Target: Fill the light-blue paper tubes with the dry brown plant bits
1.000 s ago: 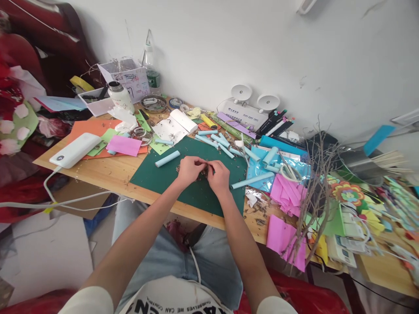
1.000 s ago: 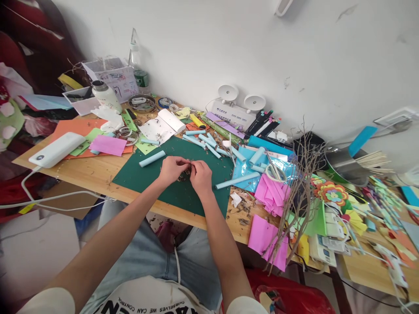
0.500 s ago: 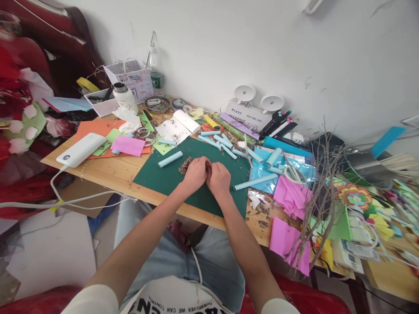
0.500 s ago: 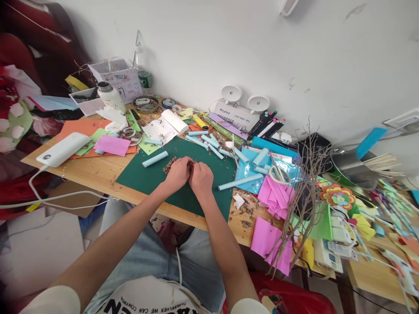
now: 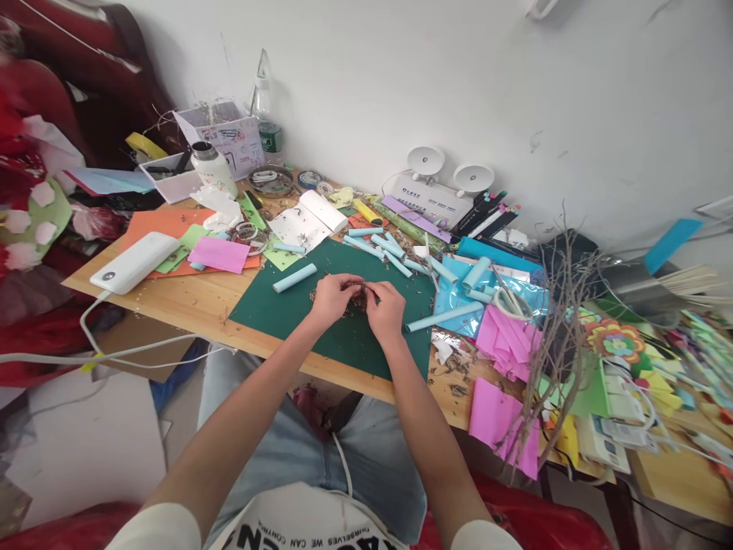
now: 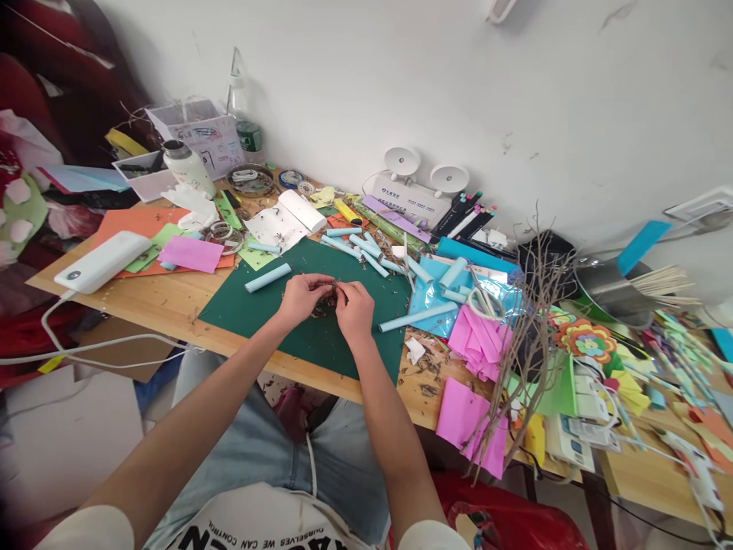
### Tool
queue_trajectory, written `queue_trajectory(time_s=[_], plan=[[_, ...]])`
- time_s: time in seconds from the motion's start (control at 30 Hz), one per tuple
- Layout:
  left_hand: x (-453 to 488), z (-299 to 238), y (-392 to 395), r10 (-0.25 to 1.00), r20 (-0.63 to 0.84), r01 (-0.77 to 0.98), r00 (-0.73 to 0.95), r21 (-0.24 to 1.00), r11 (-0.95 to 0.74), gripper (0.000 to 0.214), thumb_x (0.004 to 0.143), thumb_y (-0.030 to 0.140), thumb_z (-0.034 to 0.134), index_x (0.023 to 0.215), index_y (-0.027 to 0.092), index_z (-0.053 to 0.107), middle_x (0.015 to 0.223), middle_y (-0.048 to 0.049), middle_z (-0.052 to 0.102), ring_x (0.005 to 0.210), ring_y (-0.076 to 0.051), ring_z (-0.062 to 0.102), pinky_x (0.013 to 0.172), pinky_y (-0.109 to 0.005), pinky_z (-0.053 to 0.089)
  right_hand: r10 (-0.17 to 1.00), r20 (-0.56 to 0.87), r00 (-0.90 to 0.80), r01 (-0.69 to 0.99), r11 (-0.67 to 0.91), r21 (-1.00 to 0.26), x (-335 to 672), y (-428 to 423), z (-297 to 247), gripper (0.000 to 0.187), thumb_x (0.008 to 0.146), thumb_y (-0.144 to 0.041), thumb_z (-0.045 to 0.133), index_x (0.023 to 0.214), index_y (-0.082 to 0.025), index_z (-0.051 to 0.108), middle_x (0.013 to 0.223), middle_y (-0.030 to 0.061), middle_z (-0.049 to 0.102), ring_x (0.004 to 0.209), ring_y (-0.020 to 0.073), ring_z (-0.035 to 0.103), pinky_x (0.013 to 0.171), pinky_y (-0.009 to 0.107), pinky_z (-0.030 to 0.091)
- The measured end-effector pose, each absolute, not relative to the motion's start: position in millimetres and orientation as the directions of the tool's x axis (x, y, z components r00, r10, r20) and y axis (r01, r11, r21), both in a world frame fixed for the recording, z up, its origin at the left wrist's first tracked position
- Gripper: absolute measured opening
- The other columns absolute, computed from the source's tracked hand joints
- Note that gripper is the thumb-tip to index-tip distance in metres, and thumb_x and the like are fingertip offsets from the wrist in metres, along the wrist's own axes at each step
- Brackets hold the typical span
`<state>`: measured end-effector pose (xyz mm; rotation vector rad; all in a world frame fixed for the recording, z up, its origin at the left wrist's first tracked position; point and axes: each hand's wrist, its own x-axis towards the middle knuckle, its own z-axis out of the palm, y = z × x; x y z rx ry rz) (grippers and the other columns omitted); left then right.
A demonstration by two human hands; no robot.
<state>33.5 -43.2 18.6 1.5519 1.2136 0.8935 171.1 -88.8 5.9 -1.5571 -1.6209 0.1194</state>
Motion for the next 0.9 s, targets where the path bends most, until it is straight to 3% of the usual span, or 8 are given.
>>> queue_trajectory(time_s=[0.17, 0.33, 0.5, 0.6, 0.7, 0.8, 0.9], plan=[[29.4, 27.3, -45.5, 0.93, 0.134, 0.441, 0.341, 0.851, -0.285, 0.022, 0.085, 0.02, 0.056, 0.096, 0.02, 0.075, 0.096, -0.0045, 0.076, 0.087, -0.019, 0.07, 0.085, -0.029, 0.054, 0.865, 0.496, 0.08, 0.807, 0.236, -0.542, 171.8, -89.6, 6.5, 0.026, 0.094, -0.022, 0.047, 0.096, -0.018, 0.072, 0.089, 0.0081, 0.068, 0.083, 0.0199, 0.062, 0.076, 0.031, 0.049], [29.1, 20.1, -43.7, 0.888, 0.244, 0.497, 0.39, 0.756, -0.426, 0.023, 0.088, 0.017, 0.049, 0.092, 0.018, 0.071, 0.092, -0.0059, 0.074, 0.081, -0.018, 0.067, 0.077, -0.028, 0.051, 0.866, 0.496, 0.07, 0.802, 0.247, -0.544, 171.4, -89.4, 5.7, 0.026, 0.094, -0.023, 0.046, 0.093, -0.019, 0.072, 0.088, 0.0081, 0.067, 0.082, 0.0197, 0.062, 0.076, 0.032, 0.049], [34.4, 18.8, -48.3, 0.862, 0.312, 0.489, 0.4, 0.723, -0.489, 0.022, 0.092, 0.02, 0.045, 0.09, 0.015, 0.067, 0.087, -0.0072, 0.07, 0.078, -0.017, 0.063, 0.074, -0.028, 0.048, 0.851, 0.493, 0.181, 0.711, 0.232, -0.664, 169.1, -91.4, 9.3, 0.022, 0.089, -0.023, 0.05, 0.086, -0.018, 0.072, 0.083, 0.0076, 0.069, 0.075, 0.0188, 0.062, 0.073, 0.031, 0.05], [39.0, 21.4, -52.4, 0.898, 0.296, 0.416, 0.327, 0.808, -0.418, 0.021, 0.091, 0.022, 0.047, 0.086, 0.016, 0.067, 0.081, -0.0052, 0.069, 0.072, -0.015, 0.06, 0.071, -0.027, 0.048, 0.872, 0.38, 0.308, 0.527, 0.176, -0.832, 169.2, -91.0, 11.2, 0.02, 0.086, -0.029, 0.056, 0.082, -0.018, 0.072, 0.078, 0.0054, 0.07, 0.069, 0.0173, 0.062, 0.068, 0.03, 0.051], [43.1, 21.0, -53.1, 0.964, 0.168, 0.239, 0.205, 0.947, -0.216, 0.018, 0.086, 0.028, 0.056, 0.084, 0.015, 0.068, 0.073, -0.003, 0.069, 0.066, -0.014, 0.06, 0.065, -0.025, 0.048, 0.89, 0.274, 0.363, 0.345, 0.145, -0.927, 171.1, -89.1, 11.4, 0.022, 0.084, -0.034, 0.06, 0.082, -0.017, 0.073, 0.078, 0.0048, 0.072, 0.069, 0.0178, 0.064, 0.066, 0.03, 0.052], [43.6, 19.1, -50.7, 0.979, 0.057, 0.094, 0.197, 0.993, -0.077, 0.019, 0.082, 0.032, 0.061, 0.084, 0.015, 0.07, 0.075, -0.0035, 0.071, 0.068, -0.015, 0.063, 0.065, -0.025, 0.051, 0.891, 0.297, 0.343, 0.322, 0.185, -0.929, 172.5, -87.9, 11.7, 0.022, 0.083, -0.032, 0.061, 0.09, -0.017, 0.074, 0.09, 0.0068, 0.074, 0.08, 0.0194, 0.068, 0.075, 0.031, 0.054], [40.4, 20.5, -48.9, 0.966, 0.037, 0.136, 0.256, 0.988, -0.074, 0.019, 0.083, 0.028, 0.058, 0.088, 0.016, 0.072, 0.083, -0.0044, 0.074, 0.075, -0.016, 0.067, 0.071, -0.026, 0.054, 0.896, 0.334, 0.293, 0.397, 0.203, -0.895, 172.3, -87.7, 12.0, 0.022, 0.084, -0.03, 0.059, 0.094, -0.018, 0.074, 0.094, 0.0076, 0.074, 0.083, 0.0194, 0.068, 0.077, 0.032, 0.055]])
